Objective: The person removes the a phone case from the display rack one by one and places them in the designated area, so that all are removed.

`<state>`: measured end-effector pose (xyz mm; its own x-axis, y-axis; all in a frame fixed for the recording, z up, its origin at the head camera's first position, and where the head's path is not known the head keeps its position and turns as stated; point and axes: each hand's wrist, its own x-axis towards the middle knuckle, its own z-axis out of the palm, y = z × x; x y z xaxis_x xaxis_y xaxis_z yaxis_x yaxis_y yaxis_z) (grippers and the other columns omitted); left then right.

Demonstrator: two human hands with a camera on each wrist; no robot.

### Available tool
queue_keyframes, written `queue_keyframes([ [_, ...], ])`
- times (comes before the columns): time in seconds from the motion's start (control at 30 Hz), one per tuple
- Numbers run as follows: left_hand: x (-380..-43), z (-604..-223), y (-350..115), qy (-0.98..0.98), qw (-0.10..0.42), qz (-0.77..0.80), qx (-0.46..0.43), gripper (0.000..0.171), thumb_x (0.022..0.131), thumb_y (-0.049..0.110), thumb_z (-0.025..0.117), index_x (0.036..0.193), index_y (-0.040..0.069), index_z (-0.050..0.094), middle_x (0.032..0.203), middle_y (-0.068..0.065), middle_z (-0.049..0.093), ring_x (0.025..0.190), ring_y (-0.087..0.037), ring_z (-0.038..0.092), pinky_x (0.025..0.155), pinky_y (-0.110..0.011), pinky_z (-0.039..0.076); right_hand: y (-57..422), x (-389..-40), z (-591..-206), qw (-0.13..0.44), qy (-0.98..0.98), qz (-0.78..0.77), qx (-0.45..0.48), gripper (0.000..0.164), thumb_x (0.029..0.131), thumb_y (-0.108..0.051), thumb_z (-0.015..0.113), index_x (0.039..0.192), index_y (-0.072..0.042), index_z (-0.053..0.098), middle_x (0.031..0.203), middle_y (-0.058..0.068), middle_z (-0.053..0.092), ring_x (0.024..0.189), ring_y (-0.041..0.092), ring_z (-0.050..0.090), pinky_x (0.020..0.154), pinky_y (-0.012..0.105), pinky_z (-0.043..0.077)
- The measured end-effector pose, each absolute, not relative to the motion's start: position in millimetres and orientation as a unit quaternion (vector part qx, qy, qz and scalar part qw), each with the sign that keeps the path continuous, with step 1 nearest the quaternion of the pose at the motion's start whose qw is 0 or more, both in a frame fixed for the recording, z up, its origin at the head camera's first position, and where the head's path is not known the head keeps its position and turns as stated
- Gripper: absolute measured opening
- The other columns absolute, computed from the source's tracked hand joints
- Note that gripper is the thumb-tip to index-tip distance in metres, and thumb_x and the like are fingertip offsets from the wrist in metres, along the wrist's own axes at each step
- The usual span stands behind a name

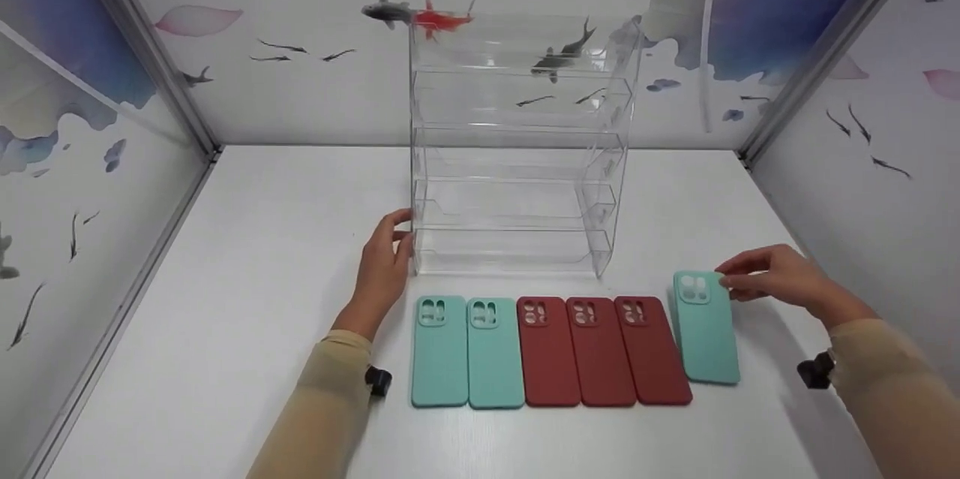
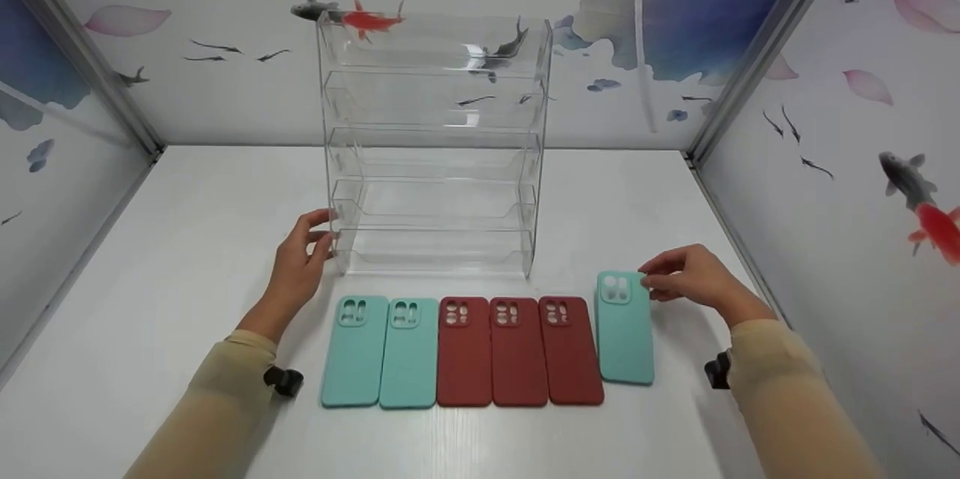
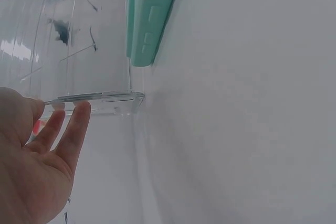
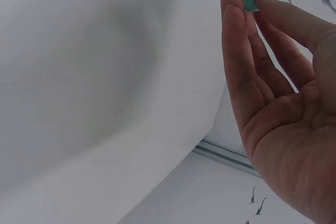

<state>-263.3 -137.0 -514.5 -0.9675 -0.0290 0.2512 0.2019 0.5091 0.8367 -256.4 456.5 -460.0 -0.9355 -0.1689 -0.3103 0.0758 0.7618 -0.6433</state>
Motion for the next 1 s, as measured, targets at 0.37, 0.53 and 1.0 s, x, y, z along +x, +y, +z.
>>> queue_keyframes([
  [0.37,-262.8,-513.5,-138.1,-0.862,0.114,-0.492,-0.050,0.040,0.110,0.019,0.050,0.150,0.016,0.044,0.152,-0.003,0.053,0.128,-0.022,0.059,0.107,-0.040,0.054,447.0,-250.7,-481.3,0.189,0.918,-0.349,-0.022,0.050,0.094,-0.035,0.077,0.128,0.001,0.069,0.121,0.018,0.073,0.091,0.016,0.075,0.080,0.027,0.064],
  [0.53,-262.3,-514.3,-137.6,-0.862,0.109,-0.492,-0.051,0.040,0.111,0.020,0.049,0.150,0.016,0.044,0.152,-0.003,0.052,0.129,-0.022,0.059,0.107,-0.040,0.054,445.5,-246.6,-485.9,0.200,0.914,-0.352,-0.020,0.047,0.095,-0.033,0.076,0.127,0.001,0.070,0.123,0.018,0.072,0.093,0.013,0.074,0.080,0.026,0.063],
  [1.0,-262.1,-514.9,-138.6,-0.861,0.111,-0.494,-0.053,0.040,0.110,0.018,0.050,0.150,0.017,0.044,0.153,-0.003,0.052,0.128,-0.022,0.059,0.108,-0.041,0.054,436.8,-236.2,-495.1,0.180,0.930,-0.320,-0.006,0.051,0.090,-0.040,0.080,0.124,-0.003,0.073,0.123,0.016,0.072,0.095,0.013,0.071,0.078,0.023,0.060],
])
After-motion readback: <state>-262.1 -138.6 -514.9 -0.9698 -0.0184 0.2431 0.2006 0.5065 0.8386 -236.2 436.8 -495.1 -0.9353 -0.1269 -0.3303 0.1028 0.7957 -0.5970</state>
